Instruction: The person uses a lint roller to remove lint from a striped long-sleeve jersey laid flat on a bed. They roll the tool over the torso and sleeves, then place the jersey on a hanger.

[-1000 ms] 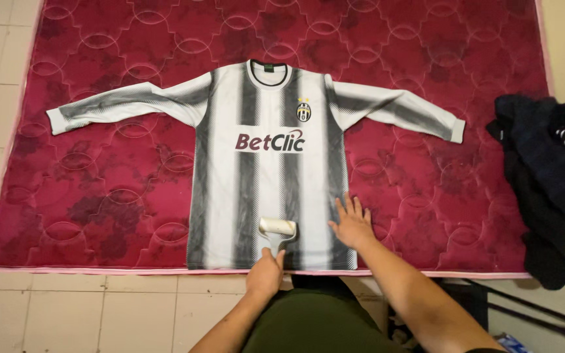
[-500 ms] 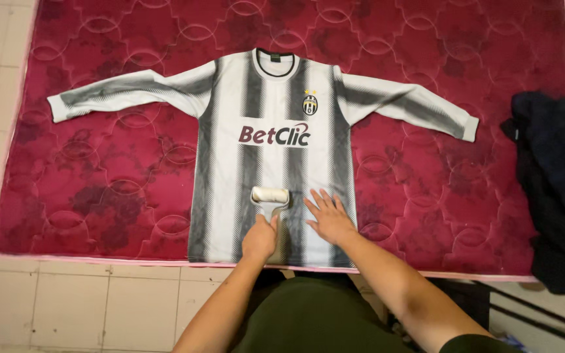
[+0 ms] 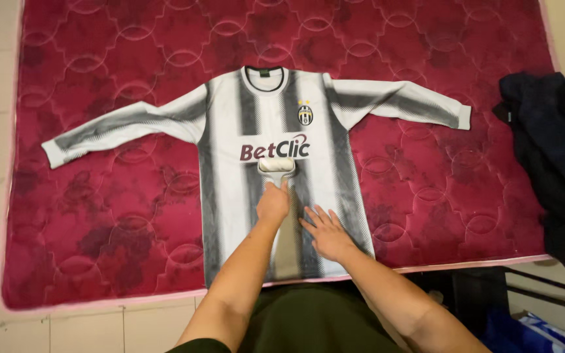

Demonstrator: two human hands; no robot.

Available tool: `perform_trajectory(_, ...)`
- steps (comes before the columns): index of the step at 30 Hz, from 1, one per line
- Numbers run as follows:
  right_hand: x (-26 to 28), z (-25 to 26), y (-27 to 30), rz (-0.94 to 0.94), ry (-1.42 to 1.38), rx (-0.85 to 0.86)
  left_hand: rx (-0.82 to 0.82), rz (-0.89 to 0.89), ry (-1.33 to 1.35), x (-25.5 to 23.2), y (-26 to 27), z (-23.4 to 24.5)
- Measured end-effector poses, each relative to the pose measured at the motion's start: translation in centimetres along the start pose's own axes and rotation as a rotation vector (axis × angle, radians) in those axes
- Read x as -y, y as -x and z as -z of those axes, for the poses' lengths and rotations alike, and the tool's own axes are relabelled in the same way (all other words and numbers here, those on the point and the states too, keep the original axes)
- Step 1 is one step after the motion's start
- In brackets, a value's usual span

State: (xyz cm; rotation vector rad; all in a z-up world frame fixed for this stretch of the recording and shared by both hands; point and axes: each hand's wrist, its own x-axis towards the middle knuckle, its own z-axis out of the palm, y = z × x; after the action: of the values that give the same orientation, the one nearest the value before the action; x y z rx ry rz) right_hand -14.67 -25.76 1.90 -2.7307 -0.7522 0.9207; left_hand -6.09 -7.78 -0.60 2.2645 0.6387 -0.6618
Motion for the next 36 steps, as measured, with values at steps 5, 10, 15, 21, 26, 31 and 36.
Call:
perform_trajectory(5,0.3,0.8,-1.1,-0.022,-0.008,-0.037,0.004,-0.031,-0.032,-2.3,-4.2,1.1)
perform_trajectory(10,0.2,1.9,-2.7,0.01,0.0,-0.157,0.024,0.008,-0.019,-4.5,-7.8,2.3)
perform_trajectory(15,-0.6,2.5,-4.5,0.055,0.011,-0.178,0.032,0.047,0.016,-7.2,-11.3,2.7)
perform_trajectory(21,-1.6,3.0,-5.2,0.093,-0.028,-0.159,0.007,0.038,0.019,-9.6,-15.7,2.9)
perform_trajectory(26,-1.6,4.7,-6.0,0.04,-0.11,-0.03,-0.046,-0.01,0.008,-10.8,-19.5,3.4)
perform_trajectory(31,-4.1,6.5,-9.6,-0.103,-0.37,-0.014,-0.258,-0.2,0.029,-9.8,-20.8,5.4)
perform_trajectory(36,-13.7,9.6,-19.1,-0.202,-0.449,-0.575,-0.47,-0.174,0.115,-7.6,-23.0,11.0)
